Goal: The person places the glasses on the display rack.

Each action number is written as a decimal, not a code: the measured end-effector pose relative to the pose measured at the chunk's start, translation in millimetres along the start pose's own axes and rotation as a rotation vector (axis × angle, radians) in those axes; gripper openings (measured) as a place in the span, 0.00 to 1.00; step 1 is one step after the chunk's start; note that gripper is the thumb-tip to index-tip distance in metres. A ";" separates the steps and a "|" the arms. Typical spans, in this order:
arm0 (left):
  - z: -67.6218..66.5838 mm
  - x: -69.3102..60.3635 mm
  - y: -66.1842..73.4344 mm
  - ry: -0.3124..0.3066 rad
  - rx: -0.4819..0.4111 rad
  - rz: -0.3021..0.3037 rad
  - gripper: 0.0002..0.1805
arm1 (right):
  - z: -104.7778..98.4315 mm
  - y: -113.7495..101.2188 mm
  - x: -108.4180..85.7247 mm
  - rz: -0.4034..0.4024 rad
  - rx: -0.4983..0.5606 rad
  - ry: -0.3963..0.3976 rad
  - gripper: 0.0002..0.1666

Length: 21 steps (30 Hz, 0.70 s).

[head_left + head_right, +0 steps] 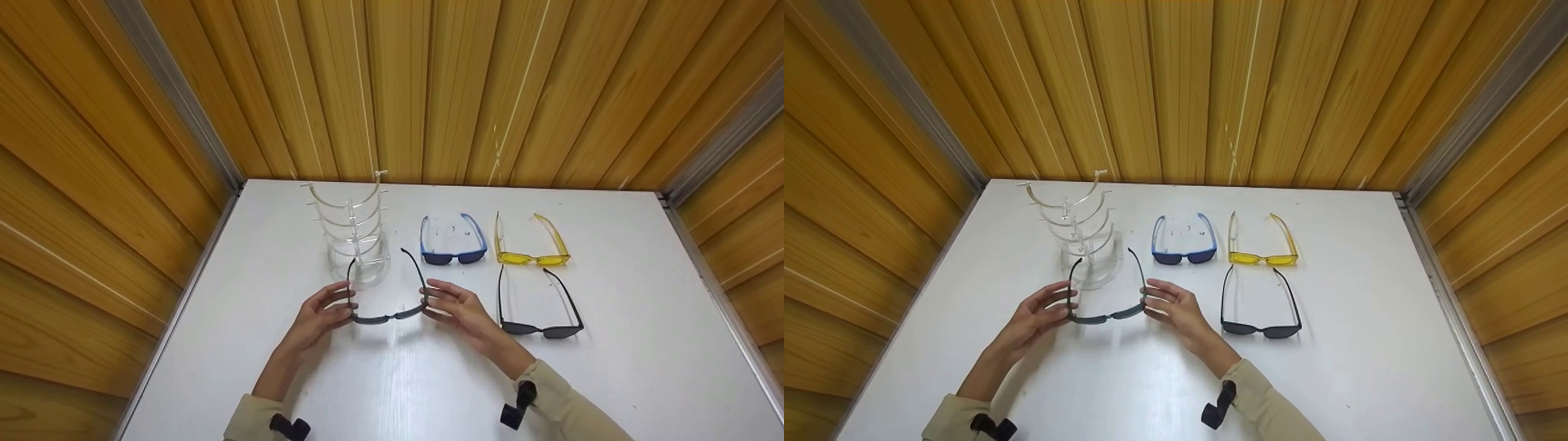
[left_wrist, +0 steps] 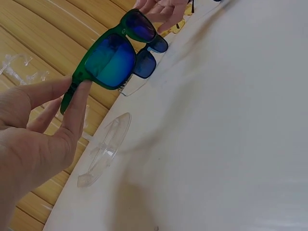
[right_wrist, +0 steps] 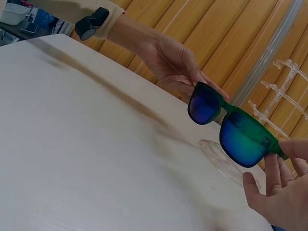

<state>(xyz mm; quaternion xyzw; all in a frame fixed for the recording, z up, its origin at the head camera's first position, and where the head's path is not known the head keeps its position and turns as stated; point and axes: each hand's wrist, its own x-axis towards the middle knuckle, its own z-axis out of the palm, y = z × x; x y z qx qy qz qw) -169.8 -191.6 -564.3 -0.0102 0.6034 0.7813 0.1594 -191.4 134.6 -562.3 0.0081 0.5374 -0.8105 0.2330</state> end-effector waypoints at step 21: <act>-25.6 0.6 12.6 0.012 -0.043 -0.014 0.41 | 27.5 -3.2 24.8 -0.014 0.052 0.012 0.29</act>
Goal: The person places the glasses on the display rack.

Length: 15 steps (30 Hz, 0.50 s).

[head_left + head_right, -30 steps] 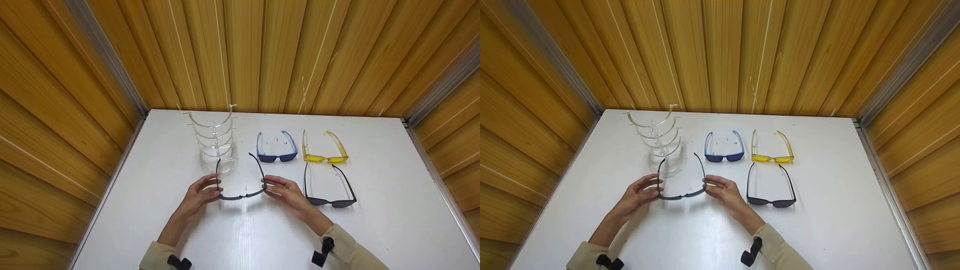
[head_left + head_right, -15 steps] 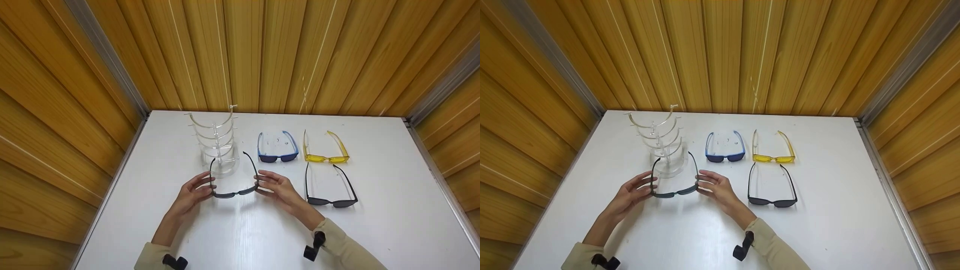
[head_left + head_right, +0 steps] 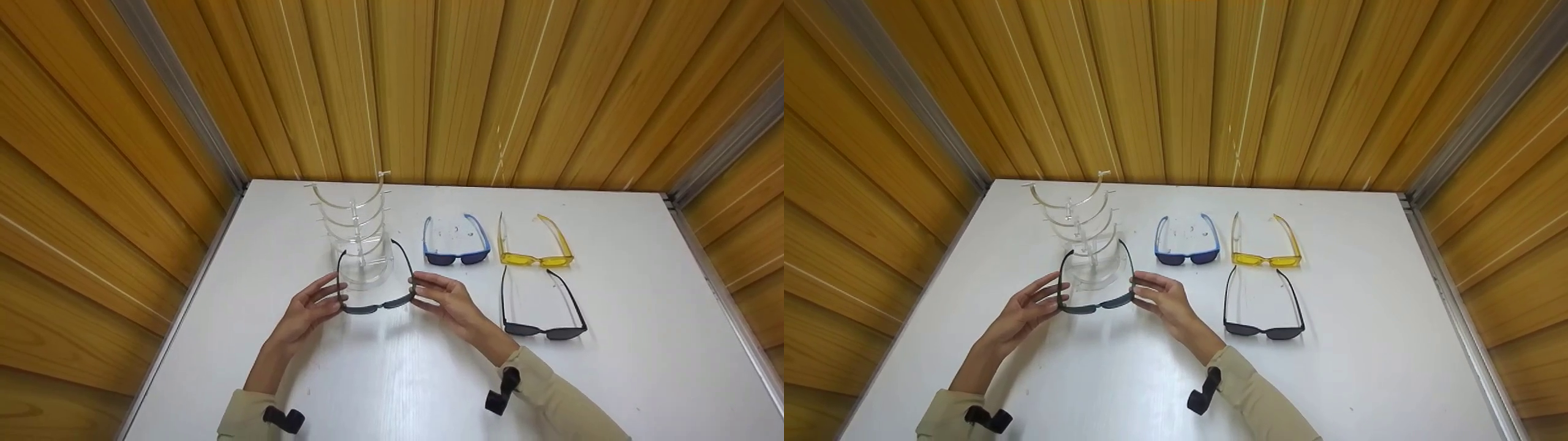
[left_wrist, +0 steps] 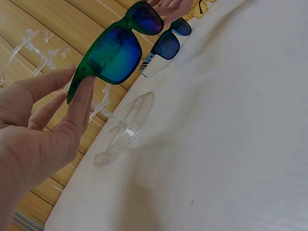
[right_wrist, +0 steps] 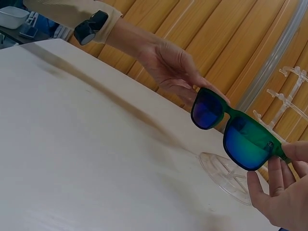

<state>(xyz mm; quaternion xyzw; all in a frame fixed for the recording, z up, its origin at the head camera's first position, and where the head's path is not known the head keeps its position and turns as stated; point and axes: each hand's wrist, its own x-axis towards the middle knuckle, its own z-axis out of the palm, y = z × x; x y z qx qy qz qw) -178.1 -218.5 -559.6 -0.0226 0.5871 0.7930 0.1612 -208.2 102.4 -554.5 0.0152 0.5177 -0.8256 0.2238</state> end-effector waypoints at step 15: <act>-3.4 11.7 17.7 0.103 0.043 0.009 0.37 | 13.4 -5.7 13.7 -0.028 -0.014 0.035 0.29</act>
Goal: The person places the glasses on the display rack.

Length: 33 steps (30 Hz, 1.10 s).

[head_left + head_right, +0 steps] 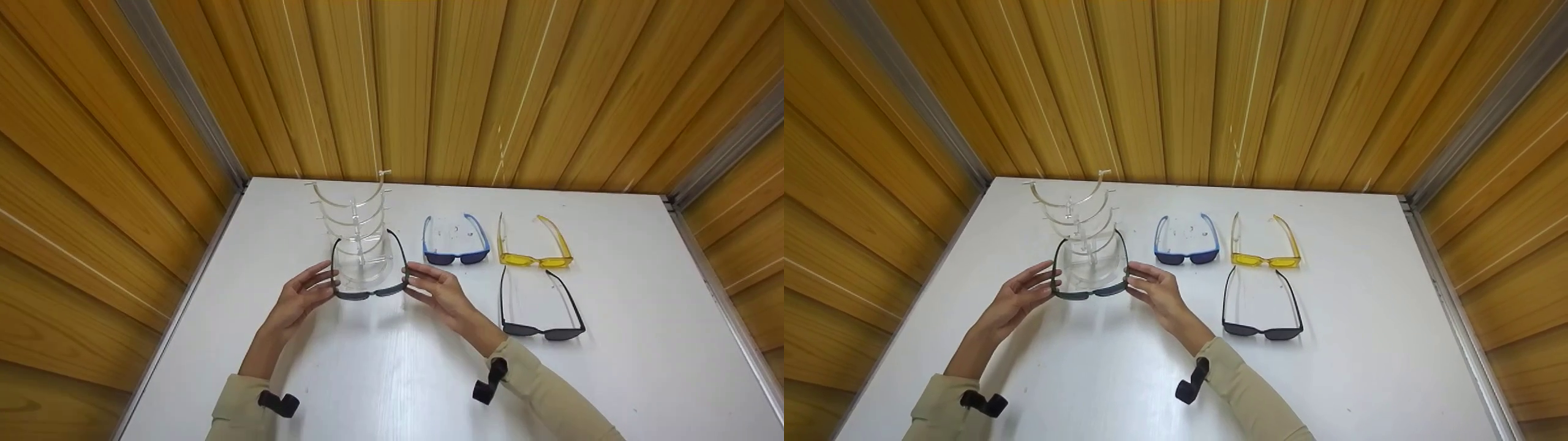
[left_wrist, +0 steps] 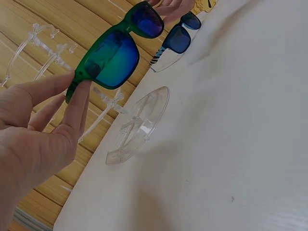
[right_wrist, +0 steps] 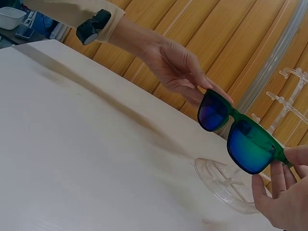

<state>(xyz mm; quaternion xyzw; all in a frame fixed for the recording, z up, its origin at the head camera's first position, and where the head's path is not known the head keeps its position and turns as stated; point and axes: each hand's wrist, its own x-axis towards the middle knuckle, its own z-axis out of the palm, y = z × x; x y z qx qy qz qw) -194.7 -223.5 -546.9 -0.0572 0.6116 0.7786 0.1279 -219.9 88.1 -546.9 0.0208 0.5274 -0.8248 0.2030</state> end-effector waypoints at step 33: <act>-9.4 51.8 5.7 0.114 -0.030 0.056 0.33 | 14.2 -11.1 63.2 -0.071 -0.025 0.101 0.25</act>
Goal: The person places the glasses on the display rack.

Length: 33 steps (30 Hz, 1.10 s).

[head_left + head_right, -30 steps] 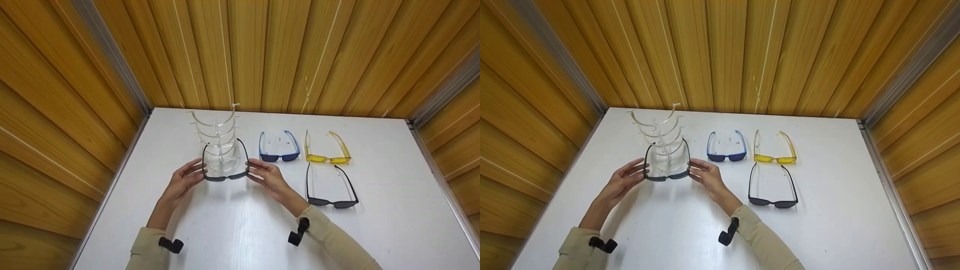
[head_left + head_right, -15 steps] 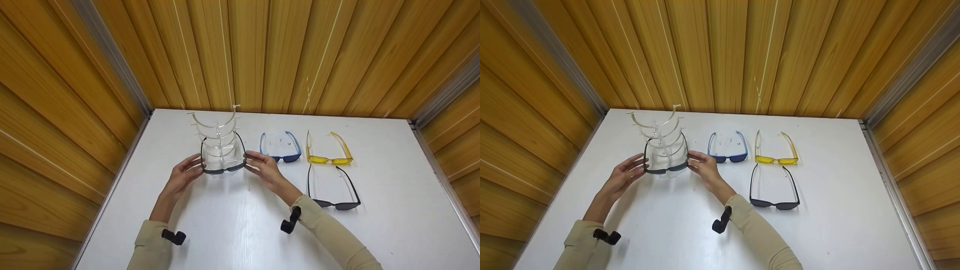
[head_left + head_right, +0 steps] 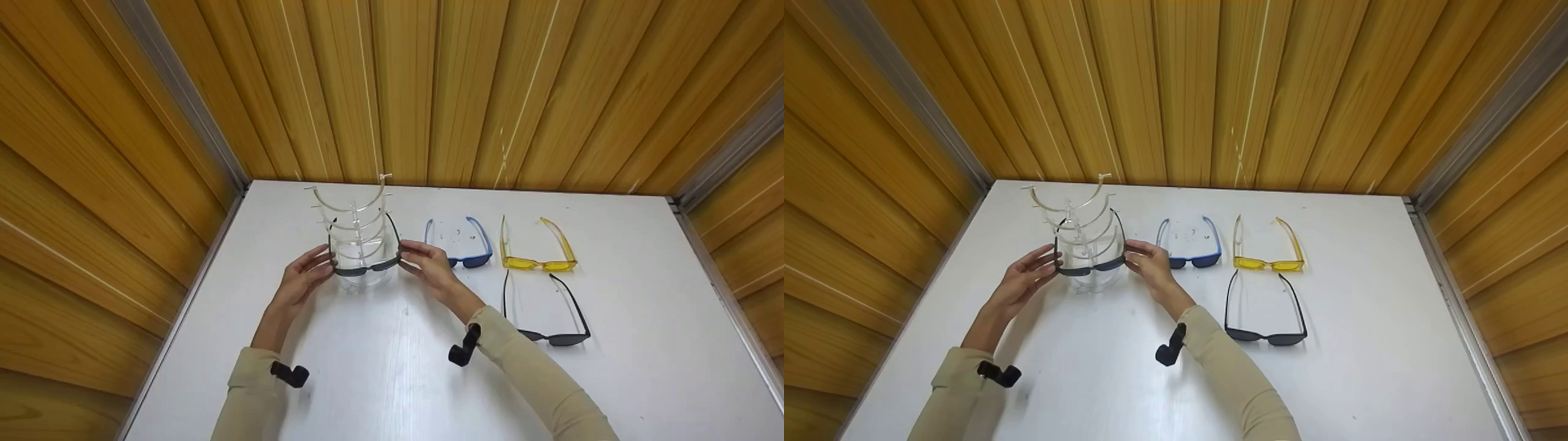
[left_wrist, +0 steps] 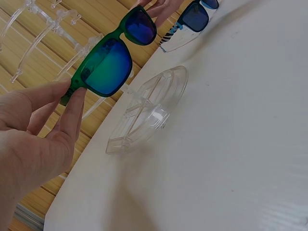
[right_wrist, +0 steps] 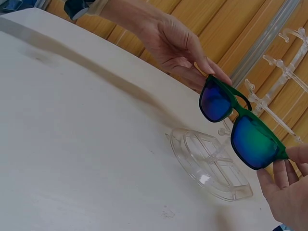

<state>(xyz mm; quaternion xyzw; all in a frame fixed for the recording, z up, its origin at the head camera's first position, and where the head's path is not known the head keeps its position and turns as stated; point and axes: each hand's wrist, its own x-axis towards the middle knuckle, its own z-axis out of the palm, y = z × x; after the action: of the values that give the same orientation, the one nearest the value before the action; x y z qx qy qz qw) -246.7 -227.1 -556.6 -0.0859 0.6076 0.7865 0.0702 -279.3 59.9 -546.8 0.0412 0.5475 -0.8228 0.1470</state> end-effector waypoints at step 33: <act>-6.3 27.6 -15.8 0.095 -0.064 0.033 0.27 | 1.9 14.6 19.4 0.044 -0.112 -0.096 0.28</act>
<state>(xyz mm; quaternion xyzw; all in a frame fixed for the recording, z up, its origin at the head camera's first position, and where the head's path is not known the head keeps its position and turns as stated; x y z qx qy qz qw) -269.9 -229.0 -579.1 -0.1152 0.5861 0.8016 0.0256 -293.4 49.1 -563.5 0.0053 0.5838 -0.7885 0.1932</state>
